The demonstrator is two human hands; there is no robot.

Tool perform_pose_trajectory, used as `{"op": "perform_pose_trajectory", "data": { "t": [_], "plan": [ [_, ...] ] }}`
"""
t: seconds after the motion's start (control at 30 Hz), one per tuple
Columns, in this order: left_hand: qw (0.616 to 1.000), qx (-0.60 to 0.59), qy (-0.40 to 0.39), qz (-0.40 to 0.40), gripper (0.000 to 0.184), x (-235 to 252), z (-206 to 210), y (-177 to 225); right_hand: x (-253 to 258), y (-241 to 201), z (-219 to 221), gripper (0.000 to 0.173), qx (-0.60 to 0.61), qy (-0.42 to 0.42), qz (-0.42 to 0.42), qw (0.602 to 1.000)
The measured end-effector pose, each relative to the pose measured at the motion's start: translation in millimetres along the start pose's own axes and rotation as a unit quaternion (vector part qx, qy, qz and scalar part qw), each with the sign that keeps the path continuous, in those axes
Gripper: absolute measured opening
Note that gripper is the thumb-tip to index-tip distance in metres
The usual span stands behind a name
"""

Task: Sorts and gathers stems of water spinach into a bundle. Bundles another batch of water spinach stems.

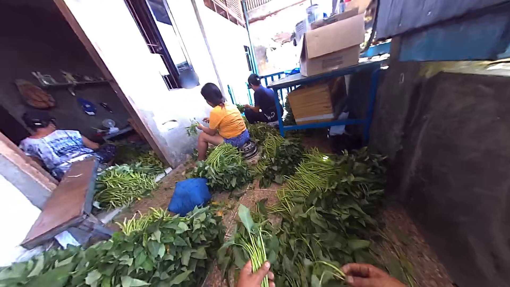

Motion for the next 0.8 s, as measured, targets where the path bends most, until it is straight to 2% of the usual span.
{"op": "perform_pose_trajectory", "data": {
  "t": [0.07,0.2,0.27,0.33,0.47,0.57,0.7,0.8],
  "plan": [
    [1.000,-0.015,-0.009,-0.015,0.028,2,0,-3,6,7,-6,0.025,-0.023,0.035,0.038,0.998],
    [0.999,-0.023,0.008,-0.027,0.028,0,1,-9,5,-3,19,0.025,0.012,0.057,-0.026,0.998],
    [0.999,-0.007,0.027,-0.023,0.029,-1,7,-17,19,8,27,0.030,-0.071,0.115,-0.025,0.990],
    [0.999,0.015,0.047,-0.007,0.028,2,12,-25,28,0,49,0.032,-0.119,0.161,-0.043,0.979],
    [0.998,0.053,0.044,-0.007,0.027,1,28,-46,18,-16,96,0.032,-0.140,0.255,-0.048,0.956],
    [0.998,0.050,0.006,-0.024,0.025,-5,42,-50,11,-18,122,0.040,-0.086,0.243,-0.087,0.962],
    [0.997,0.017,-0.040,-0.067,0.037,-7,50,-61,7,-18,140,0.059,-0.024,0.162,-0.076,0.984],
    [0.993,-0.013,-0.043,-0.110,0.039,-9,46,-65,9,-15,140,0.064,-0.029,0.113,-0.087,0.989]
  ]
}}
Point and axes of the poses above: each hand's wrist, its own x-axis towards the middle knuckle, its own z-axis out of the palm, y = z × x, the point moved 2 cm from there along x, towards the middle knuckle, and after that the axes turned 6 degrees about -x, right-handed, at the moved point
